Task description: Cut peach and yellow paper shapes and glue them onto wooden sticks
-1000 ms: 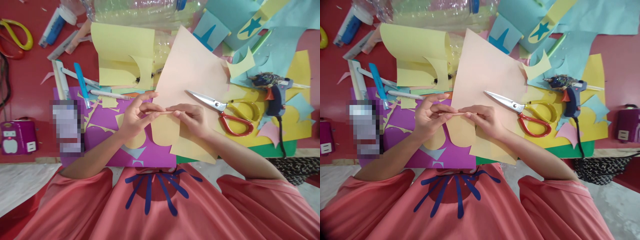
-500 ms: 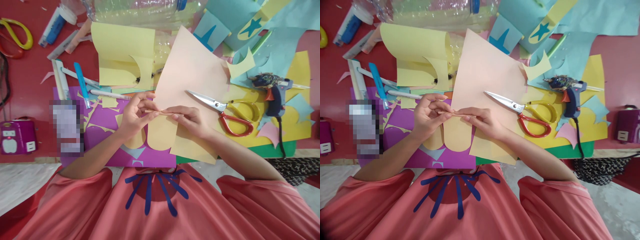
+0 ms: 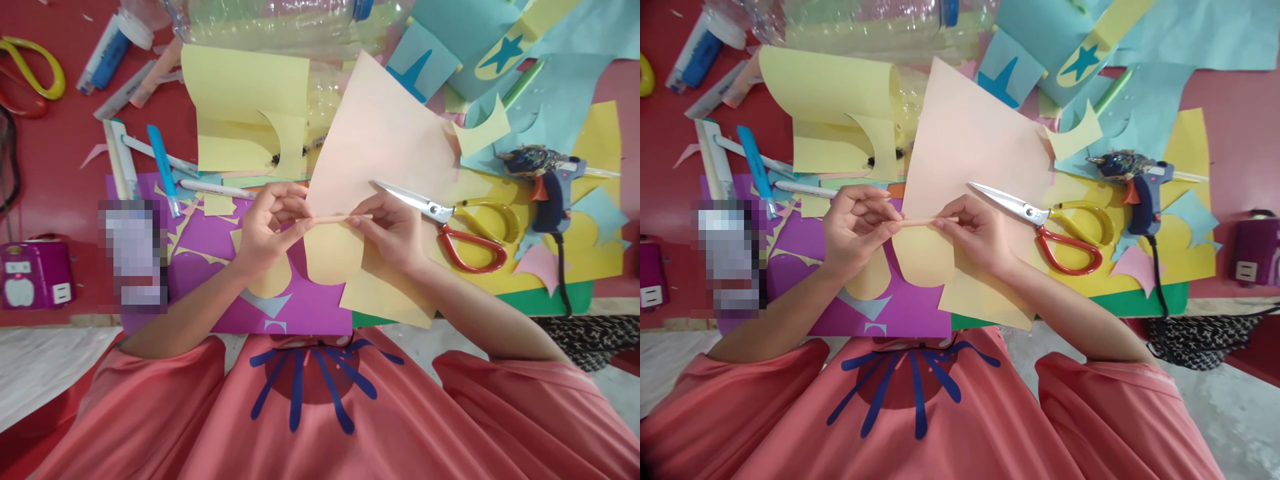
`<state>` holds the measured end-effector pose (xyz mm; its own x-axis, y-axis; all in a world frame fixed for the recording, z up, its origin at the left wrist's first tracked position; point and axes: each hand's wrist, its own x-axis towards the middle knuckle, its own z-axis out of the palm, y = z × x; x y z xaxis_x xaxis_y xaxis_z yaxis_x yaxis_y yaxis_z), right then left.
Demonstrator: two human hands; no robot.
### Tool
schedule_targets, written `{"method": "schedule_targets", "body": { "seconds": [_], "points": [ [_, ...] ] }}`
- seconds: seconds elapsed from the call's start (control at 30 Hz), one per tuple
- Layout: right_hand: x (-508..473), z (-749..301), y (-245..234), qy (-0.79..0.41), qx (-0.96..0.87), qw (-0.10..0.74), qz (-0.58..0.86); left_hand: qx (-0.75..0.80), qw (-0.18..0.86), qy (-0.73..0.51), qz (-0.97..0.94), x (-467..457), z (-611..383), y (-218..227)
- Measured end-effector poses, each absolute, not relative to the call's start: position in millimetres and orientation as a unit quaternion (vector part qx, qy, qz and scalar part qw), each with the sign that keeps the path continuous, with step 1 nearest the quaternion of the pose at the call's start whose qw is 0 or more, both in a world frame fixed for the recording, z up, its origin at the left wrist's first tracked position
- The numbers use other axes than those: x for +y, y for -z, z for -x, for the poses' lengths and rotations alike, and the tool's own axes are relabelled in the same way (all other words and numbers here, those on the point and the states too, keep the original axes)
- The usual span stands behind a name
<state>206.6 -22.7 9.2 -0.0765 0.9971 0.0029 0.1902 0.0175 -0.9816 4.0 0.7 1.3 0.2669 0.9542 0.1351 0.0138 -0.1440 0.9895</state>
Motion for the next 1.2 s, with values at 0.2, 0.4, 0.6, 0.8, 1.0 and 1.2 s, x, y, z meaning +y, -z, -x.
{"method": "schedule_targets", "body": {
  "seconds": [0.2,0.4,0.6,0.8,1.0,1.2],
  "points": [
    [-15,-214,-5,-0.388,-0.558,0.475,0.559,0.427,0.451,-0.488,-0.613,15,6,3],
    [-10,-219,2,-0.38,-0.518,0.521,0.563,0.456,0.425,-0.507,-0.595,25,12,6],
    [-20,-213,-3,-0.464,-0.568,0.465,0.497,0.474,0.421,-0.496,-0.594,18,5,-2],
    [-23,-211,-3,-0.484,-0.586,0.428,0.489,0.406,0.366,-0.369,-0.751,10,5,-11],
    [-23,-209,-5,-0.568,-0.523,0.439,0.459,0.423,0.387,-0.37,-0.731,6,5,-12],
    [-20,-210,-5,-0.54,-0.51,0.456,0.49,0.448,0.425,-0.375,-0.691,8,4,-12]
  ]
}}
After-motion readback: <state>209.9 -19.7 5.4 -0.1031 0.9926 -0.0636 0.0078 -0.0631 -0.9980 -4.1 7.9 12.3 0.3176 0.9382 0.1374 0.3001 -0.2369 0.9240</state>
